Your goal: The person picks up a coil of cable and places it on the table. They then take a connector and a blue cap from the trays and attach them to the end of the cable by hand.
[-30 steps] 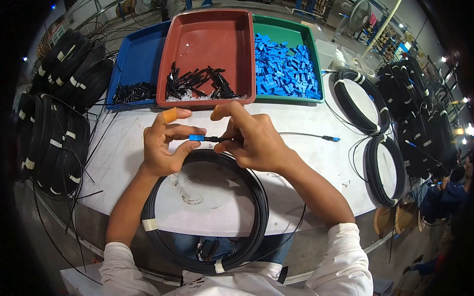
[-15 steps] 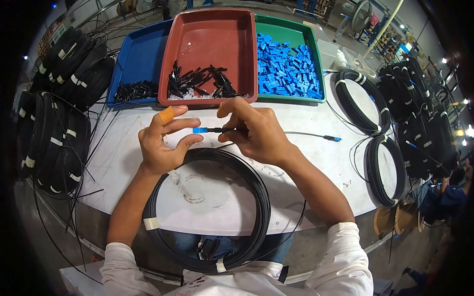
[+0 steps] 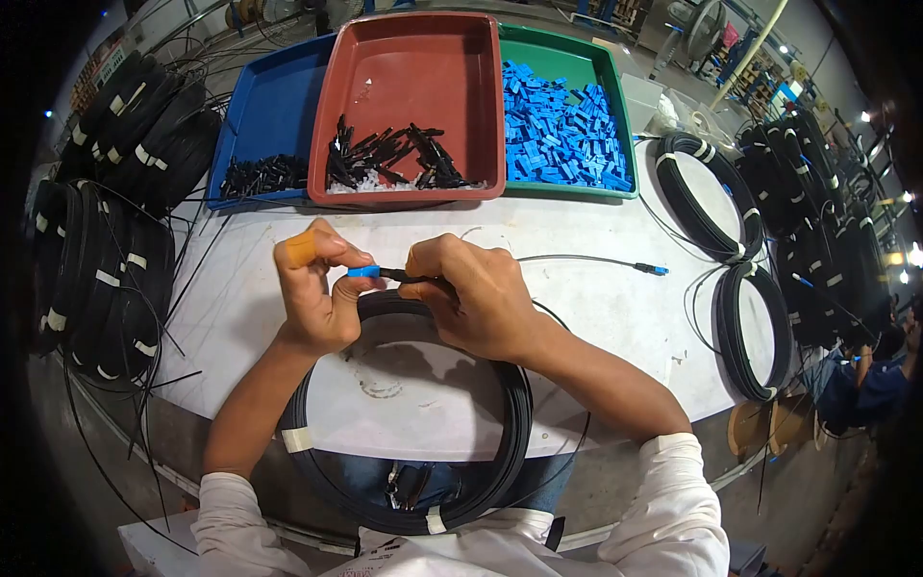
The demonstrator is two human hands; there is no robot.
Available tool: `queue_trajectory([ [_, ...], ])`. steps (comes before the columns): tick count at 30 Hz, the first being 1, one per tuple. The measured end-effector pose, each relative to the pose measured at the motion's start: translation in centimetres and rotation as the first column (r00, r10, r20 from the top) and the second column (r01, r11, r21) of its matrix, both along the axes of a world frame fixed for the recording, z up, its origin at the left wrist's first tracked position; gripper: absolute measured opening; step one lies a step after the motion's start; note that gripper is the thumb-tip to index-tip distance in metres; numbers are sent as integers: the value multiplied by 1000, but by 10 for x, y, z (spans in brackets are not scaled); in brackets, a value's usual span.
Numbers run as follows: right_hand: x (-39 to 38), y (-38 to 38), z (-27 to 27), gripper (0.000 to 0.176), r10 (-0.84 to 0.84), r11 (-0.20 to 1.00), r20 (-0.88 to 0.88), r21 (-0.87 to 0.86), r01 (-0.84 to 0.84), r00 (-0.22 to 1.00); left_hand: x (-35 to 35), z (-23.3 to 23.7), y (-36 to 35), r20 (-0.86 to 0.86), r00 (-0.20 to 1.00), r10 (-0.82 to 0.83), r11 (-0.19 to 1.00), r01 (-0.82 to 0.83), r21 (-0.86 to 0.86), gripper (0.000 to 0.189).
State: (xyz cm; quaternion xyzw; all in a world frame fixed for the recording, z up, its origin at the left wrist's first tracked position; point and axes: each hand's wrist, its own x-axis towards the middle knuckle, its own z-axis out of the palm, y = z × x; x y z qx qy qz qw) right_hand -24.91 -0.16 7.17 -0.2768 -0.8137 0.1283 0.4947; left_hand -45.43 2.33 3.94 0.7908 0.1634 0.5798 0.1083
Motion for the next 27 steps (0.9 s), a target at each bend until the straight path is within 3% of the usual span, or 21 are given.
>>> queue_trajectory([
  [2,2,1,-1,29,-4,1000,27,-15,5,1000,-2,2,-1,-34,996,-78,993,75,-95,34],
  [20,-2,1,1,32,6,1000,6,-12,-6,1000,3,6,-8,-25,999,33,990,-36,-133,33],
  [27,-2,1,6,33,37,999,62,12,-38,997,4,8,-9,44,999,-26,977,35,-209,28],
])
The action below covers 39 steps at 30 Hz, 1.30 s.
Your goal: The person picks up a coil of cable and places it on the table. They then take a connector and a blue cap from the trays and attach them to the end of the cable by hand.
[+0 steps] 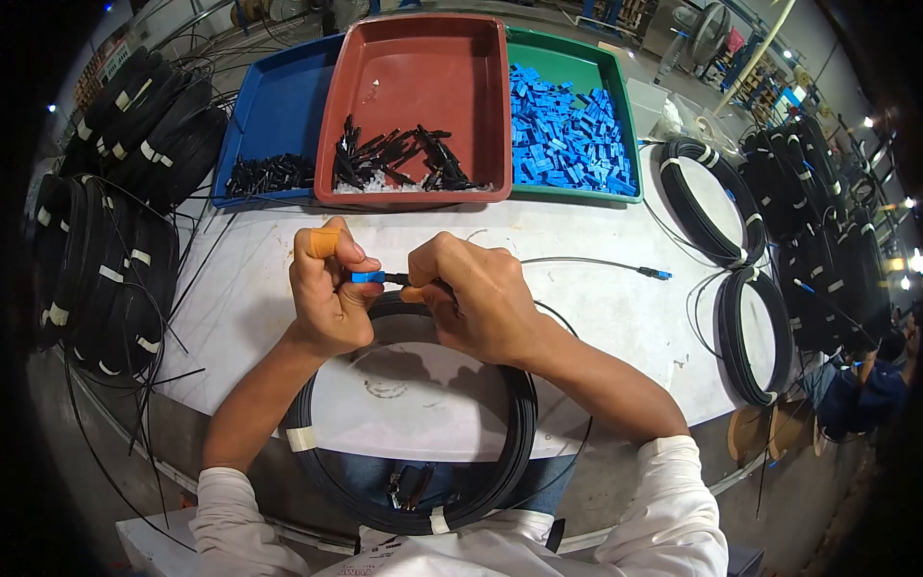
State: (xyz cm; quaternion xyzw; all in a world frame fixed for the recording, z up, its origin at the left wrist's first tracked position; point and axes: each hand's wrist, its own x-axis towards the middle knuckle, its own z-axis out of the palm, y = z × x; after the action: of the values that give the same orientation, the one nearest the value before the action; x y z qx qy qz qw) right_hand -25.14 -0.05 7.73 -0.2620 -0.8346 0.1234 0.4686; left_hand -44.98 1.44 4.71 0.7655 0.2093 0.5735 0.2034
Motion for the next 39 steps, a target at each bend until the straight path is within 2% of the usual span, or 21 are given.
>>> queue_trajectory([
  [2,3,1,2,34,22,1000,29,-23,-21,999,1,0,1,-19,999,42,999,-42,28,39],
  [6,4,-3,11,38,34,998,110,-59,-28,993,4,5,-4,-51,998,35,998,-37,-44,41],
  [8,3,-3,9,37,36,997,81,-70,-30,996,6,0,-3,58,998,4,994,2,-105,43],
  [12,2,-7,8,37,-10,994,73,-112,18,997,2,0,-6,-22,1000,-18,991,15,-136,31],
  [14,2,-7,9,37,13,993,59,-119,-6,998,6,-2,-5,116,993,-11,997,20,-72,42],
  [15,2,-8,9,36,39,991,49,-130,-32,998,7,-2,-6,114,993,-12,997,21,-74,42],
  [17,0,-11,13,35,32,990,38,-138,-26,999,6,-1,-5,5,1000,-8,999,8,33,38],
  [19,-1,-13,13,35,36,989,38,-148,-30,999,9,-6,-2,57,998,-35,997,31,67,39],
  [21,0,-10,12,34,-27,991,-11,-131,25,1000,8,-9,4,100,992,-74,992,63,112,40],
  [24,2,-12,17,35,-76,993,72,-80,82,995,7,-11,3,62,998,-24,999,22,38,51],
  [26,7,-2,12,35,-51,996,74,-67,56,996,8,0,4,108,989,-98,995,101,-19,62],
  [27,8,3,10,35,-23,998,81,-54,28,996,5,3,3,76,986,-150,987,154,-52,71],
  [28,9,3,9,35,-24,998,83,-48,28,996,1,4,3,76,986,-150,987,154,-46,71],
  [30,10,1,8,37,-63,966,-8,-251,59,998,-5,1,4,119,984,-135,986,145,-80,75],
  [32,11,1,7,37,-57,973,1,-226,56,998,-6,3,9,133,987,-89,994,96,-44,78],
  [34,11,1,7,38,-54,977,7,-206,54,999,-9,6,8,-78,997,-14,999,18,44,74],
  [35,11,1,9,38,-47,980,13,-192,48,999,-8,-3,7,-102,994,46,999,-44,23,70],
  [36,10,0,9,38,-42,983,20,-176,44,999,-5,-2,2,-104,994,38,999,-36,22,70],
  [38,8,0,9,38,-39,989,22,-142,42,999,4,4,-4,177,984,14,974,27,-226,63],
  [39,7,0,8,38,-26,994,29,-108,29,999,5,5,-4,155,988,-15,983,43,-176,64],
])
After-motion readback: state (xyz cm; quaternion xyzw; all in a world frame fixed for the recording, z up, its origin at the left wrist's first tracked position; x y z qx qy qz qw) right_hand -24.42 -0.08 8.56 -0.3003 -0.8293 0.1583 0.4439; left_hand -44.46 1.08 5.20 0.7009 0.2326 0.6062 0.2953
